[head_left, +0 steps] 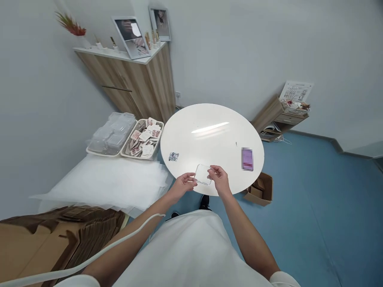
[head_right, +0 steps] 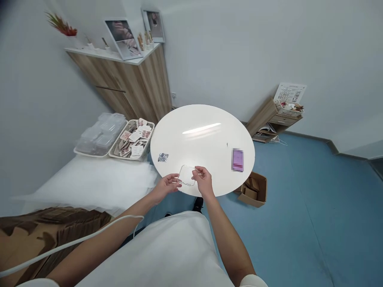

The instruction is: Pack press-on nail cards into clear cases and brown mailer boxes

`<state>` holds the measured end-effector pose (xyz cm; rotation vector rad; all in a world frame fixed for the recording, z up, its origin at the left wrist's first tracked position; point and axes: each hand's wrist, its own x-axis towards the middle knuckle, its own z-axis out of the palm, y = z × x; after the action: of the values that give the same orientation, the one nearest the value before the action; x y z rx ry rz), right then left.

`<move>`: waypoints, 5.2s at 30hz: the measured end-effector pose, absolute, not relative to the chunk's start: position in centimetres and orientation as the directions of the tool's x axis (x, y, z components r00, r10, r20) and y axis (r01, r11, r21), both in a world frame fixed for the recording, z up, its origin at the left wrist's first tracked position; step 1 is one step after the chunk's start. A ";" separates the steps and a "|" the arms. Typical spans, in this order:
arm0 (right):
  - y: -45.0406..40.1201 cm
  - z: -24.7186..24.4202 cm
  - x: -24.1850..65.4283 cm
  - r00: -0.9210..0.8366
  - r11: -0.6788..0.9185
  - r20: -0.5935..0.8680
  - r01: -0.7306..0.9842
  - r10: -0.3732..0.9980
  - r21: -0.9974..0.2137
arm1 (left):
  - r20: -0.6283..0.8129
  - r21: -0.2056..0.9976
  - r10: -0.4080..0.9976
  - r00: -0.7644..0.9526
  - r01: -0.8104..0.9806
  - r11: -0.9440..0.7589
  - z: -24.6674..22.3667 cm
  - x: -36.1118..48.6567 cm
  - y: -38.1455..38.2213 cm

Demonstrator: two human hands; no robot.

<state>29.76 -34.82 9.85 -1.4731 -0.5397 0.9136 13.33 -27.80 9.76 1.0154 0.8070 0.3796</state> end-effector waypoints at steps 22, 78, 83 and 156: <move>-32.7 8.8 45.1 0.415 -0.259 -0.286 -0.122 0.864 -0.958 | -0.445 0.868 0.675 0.589 0.099 0.486 8.1 27.7 -24.4; -35.1 10.5 41.0 0.198 0.001 0.018 0.087 0.980 -0.996 | -0.265 0.905 0.464 0.845 0.052 0.423 8.7 23.0 -24.0; -34.8 10.8 41.0 0.225 -0.013 0.027 0.178 0.974 -0.984 | -0.337 0.860 0.465 0.819 0.067 0.506 8.3 22.7 -23.9; -35.5 -2.0 41.0 0.307 -0.482 -0.375 0.637 0.875 -0.602 | -0.446 0.759 0.731 0.516 0.651 0.004 -2.0 27.2 -26.3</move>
<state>40.99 -35.52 -1.95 -2.2390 -1.3568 0.9719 27.24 -26.31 -2.04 1.6958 1.1798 0.0943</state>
